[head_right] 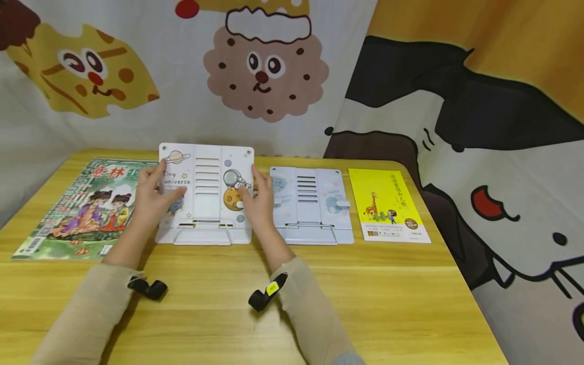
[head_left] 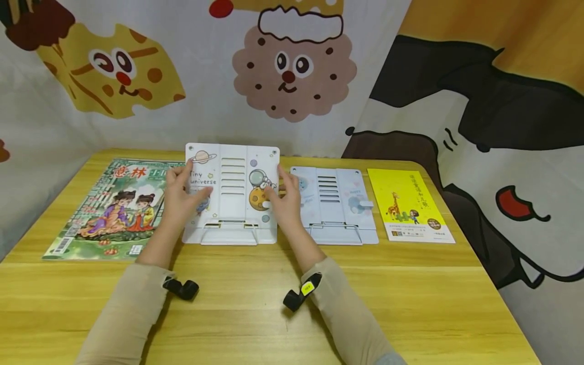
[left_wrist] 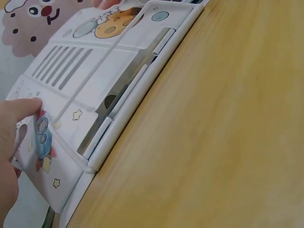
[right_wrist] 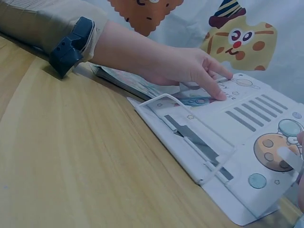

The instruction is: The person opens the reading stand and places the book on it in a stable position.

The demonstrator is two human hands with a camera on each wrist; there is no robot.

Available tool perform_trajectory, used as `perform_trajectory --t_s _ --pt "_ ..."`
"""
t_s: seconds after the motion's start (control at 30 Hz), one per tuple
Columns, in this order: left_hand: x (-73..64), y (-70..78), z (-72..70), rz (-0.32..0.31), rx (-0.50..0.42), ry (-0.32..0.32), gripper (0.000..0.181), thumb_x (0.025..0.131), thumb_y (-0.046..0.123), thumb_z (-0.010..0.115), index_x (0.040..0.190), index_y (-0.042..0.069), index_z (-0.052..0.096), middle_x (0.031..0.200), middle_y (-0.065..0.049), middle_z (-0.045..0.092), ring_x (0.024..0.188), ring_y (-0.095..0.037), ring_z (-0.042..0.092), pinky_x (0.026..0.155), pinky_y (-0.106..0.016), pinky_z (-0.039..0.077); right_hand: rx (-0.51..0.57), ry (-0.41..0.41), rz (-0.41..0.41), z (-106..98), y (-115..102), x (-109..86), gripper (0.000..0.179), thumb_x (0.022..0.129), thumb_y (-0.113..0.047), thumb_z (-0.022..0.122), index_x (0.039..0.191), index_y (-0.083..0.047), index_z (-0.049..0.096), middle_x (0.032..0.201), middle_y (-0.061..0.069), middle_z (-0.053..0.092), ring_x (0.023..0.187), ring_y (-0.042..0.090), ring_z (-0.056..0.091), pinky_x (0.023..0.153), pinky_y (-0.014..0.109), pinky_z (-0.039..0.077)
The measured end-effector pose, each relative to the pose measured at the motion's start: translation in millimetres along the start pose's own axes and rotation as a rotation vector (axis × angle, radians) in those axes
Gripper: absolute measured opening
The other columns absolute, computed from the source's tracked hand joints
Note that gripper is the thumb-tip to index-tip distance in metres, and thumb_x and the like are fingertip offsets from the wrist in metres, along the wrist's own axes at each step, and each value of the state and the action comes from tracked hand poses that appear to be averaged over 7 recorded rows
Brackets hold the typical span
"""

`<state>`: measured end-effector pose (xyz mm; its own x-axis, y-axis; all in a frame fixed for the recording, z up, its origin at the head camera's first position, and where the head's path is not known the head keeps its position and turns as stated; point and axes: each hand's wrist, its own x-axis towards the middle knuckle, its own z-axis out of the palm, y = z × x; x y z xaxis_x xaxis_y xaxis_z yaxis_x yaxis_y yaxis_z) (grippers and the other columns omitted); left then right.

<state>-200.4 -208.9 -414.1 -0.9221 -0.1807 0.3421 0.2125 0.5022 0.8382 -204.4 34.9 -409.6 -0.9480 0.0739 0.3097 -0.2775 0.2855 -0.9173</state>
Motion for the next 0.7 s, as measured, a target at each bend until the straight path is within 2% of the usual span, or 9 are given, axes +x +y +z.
perform_trajectory --t_s 0.13,0.27,0.53,0.7 --pt "0.0 2.6 -1.4 0.028 -0.001 0.011 0.084 0.08 0.011 0.078 0.149 0.013 0.03 0.123 -0.014 0.035 0.103 -0.016 0.036 0.084 -0.02 0.036 0.013 0.028 -0.048 -2 0 2.4 0.066 0.085 0.002 0.068 0.144 -0.01 0.043 0.113 0.009 0.05 0.086 0.016 0.049 0.072 0.025 0.048" --pt "0.7 6.8 -3.1 0.065 0.015 0.025 0.084 0.081 0.011 0.078 0.15 0.014 0.03 0.122 -0.015 0.035 0.101 -0.017 0.036 0.08 -0.019 0.035 0.048 0.042 -0.096 -5 0 5.1 0.068 0.082 0.008 0.068 0.143 -0.009 0.044 0.104 0.008 0.05 0.081 0.013 0.048 0.071 0.025 0.048" --pt "1.8 20.4 -9.4 0.118 0.043 0.067 0.085 0.078 0.006 0.079 0.148 0.017 0.033 0.121 -0.014 0.037 0.104 -0.019 0.038 0.088 -0.018 0.037 0.117 0.032 -0.183 -9 -8 6.1 0.068 0.082 0.01 0.067 0.143 -0.009 0.045 0.102 0.015 0.052 0.08 0.021 0.051 0.071 0.031 0.049" --pt "1.7 24.6 -10.6 0.163 0.06 0.064 0.084 0.076 0.005 0.08 0.147 0.016 0.036 0.12 -0.016 0.039 0.104 -0.02 0.039 0.089 -0.021 0.038 0.118 0.014 -0.193 -14 -16 4.7 0.069 0.084 0.008 0.066 0.146 -0.012 0.041 0.103 0.013 0.052 0.08 0.019 0.05 0.065 0.025 0.048"
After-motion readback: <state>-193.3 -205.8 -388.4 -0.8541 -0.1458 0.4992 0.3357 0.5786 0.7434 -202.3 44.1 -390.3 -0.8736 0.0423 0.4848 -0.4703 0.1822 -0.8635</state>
